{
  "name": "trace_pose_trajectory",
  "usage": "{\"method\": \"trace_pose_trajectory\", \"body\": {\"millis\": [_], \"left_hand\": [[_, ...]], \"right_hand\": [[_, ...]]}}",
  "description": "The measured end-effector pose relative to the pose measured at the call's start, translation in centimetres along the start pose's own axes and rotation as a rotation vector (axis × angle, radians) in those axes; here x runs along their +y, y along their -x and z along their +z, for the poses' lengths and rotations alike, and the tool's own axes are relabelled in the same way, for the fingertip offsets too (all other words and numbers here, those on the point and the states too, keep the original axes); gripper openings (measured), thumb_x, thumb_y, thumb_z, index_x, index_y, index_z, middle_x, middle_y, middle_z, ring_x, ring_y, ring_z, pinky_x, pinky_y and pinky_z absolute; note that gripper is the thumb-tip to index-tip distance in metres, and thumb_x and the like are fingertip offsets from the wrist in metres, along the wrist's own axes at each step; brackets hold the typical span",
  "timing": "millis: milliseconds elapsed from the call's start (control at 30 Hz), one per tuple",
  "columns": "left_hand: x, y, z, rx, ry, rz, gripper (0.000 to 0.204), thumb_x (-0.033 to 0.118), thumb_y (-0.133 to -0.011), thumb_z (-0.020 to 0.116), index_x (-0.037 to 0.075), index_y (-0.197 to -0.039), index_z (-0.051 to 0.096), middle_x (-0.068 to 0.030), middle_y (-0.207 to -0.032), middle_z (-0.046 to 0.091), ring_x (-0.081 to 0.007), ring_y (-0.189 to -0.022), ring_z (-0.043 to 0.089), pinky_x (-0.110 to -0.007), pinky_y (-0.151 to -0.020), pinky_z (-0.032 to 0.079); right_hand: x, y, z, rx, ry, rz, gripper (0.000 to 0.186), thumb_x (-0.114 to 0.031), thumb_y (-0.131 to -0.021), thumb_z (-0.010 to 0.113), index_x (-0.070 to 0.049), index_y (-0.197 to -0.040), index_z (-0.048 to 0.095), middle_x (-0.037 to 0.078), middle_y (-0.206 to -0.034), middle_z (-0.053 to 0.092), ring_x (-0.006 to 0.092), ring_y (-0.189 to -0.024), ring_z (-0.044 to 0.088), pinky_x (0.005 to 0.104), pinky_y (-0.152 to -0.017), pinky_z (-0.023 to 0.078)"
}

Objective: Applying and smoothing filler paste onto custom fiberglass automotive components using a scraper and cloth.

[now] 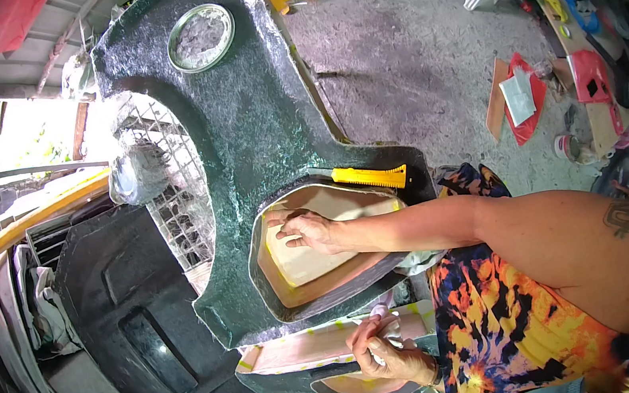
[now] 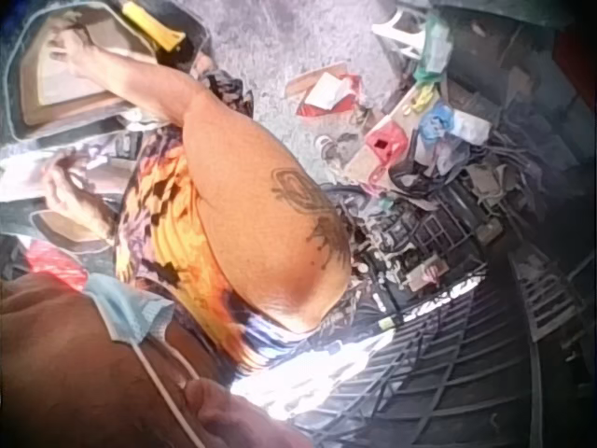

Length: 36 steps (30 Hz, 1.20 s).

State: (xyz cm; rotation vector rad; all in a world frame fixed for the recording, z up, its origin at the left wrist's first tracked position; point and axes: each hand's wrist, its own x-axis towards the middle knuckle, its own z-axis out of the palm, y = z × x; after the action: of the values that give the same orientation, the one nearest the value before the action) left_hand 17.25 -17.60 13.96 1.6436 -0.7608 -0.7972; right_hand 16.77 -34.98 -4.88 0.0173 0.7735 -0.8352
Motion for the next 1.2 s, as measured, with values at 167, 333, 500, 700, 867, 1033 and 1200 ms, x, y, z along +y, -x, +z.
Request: {"method": "trace_pose_trajectory", "body": {"millis": [167, 333, 500, 700, 867, 1033, 1200], "left_hand": [[0.3, -0.2, 0.3, -0.040, 0.010, -0.036, 0.032, 0.031, -0.096, 0.053, -0.001, -0.089, 0.056, -0.0107, -0.090, 0.052, -0.0186, -0.078, 0.058, -0.029, -0.066, 0.052], [0.5, 0.0, 0.4, -0.025, 0.026, -0.044, 0.032, 0.031, -0.095, 0.054, -0.001, -0.089, 0.056, -0.0107, -0.089, 0.052, -0.0181, -0.078, 0.057, -0.030, -0.066, 0.053], [0.7, -0.2, 0.7, -0.063, 0.035, -0.054, 0.033, 0.031, -0.095, 0.054, -0.001, -0.089, 0.057, -0.0112, -0.089, 0.053, -0.0183, -0.079, 0.057, -0.030, -0.069, 0.051], [0.6, -0.2, 0.5, -0.059, 0.007, -0.028, 0.032, 0.031, -0.095, 0.055, 0.000, -0.088, 0.057, -0.0114, -0.088, 0.053, -0.0186, -0.081, 0.056, -0.031, -0.074, 0.048], [0.7, 0.1, 0.6, -0.041, 0.026, -0.047, 0.031, 0.030, -0.095, 0.055, 0.000, -0.086, 0.057, -0.0109, -0.087, 0.053, -0.0180, -0.080, 0.055, -0.032, -0.076, 0.046], [1.0, 0.0, 0.6, -0.019, 0.041, -0.036, 0.029, 0.027, -0.092, 0.060, -0.002, -0.087, 0.060, -0.0122, -0.086, 0.056, -0.0235, -0.081, 0.057, -0.034, -0.073, 0.049], [0.8, 0.0, 0.3, -0.020, 0.029, -0.004, 0.030, 0.027, -0.092, 0.060, -0.002, -0.087, 0.060, -0.0125, -0.087, 0.055, -0.0236, -0.082, 0.057, -0.033, -0.071, 0.050]], "right_hand": [[-0.3, 0.0, -0.3, -0.050, -0.073, -0.036, 0.051, -0.010, -0.086, 0.049, -0.020, -0.136, 0.047, -0.005, -0.124, 0.053, 0.0118, -0.104, 0.050, 0.0336, -0.092, 0.039], [0.7, 0.5, 0.6, -0.062, -0.048, -0.035, 0.058, -0.011, -0.086, 0.049, -0.023, -0.142, 0.041, -0.006, -0.119, 0.055, 0.0102, -0.101, 0.049, 0.0321, -0.091, 0.039], [0.8, 0.2, 0.4, -0.090, 0.084, -0.107, 0.054, -0.014, -0.089, 0.048, -0.022, -0.142, 0.041, -0.006, -0.118, 0.056, 0.0075, -0.092, 0.052, 0.0282, -0.082, 0.044], [1.7, 0.5, 1.6, -0.142, 0.259, -0.104, 0.032, -0.018, -0.090, 0.048, -0.011, -0.121, 0.056, 0.000, -0.094, 0.057, 0.0078, -0.085, 0.054, 0.0258, -0.073, 0.047], [0.8, 0.3, 0.2, -0.058, 0.267, -0.106, 0.046, -0.014, -0.088, 0.048, -0.012, -0.134, 0.048, -0.001, -0.111, 0.056, 0.0059, -0.084, 0.053, 0.0251, -0.072, 0.046], [0.6, -0.3, 0.4, 0.049, 0.244, -0.075, 0.038, -0.017, -0.087, 0.049, -0.011, -0.125, 0.052, -0.001, -0.102, 0.057, 0.0070, -0.088, 0.054, 0.0267, -0.073, 0.047], [0.8, -0.2, 0.9, 0.041, 0.245, -0.092, 0.029, -0.022, -0.087, 0.051, -0.012, -0.113, 0.059, -0.001, -0.090, 0.058, 0.0059, -0.085, 0.055, 0.0279, -0.072, 0.047]]}}
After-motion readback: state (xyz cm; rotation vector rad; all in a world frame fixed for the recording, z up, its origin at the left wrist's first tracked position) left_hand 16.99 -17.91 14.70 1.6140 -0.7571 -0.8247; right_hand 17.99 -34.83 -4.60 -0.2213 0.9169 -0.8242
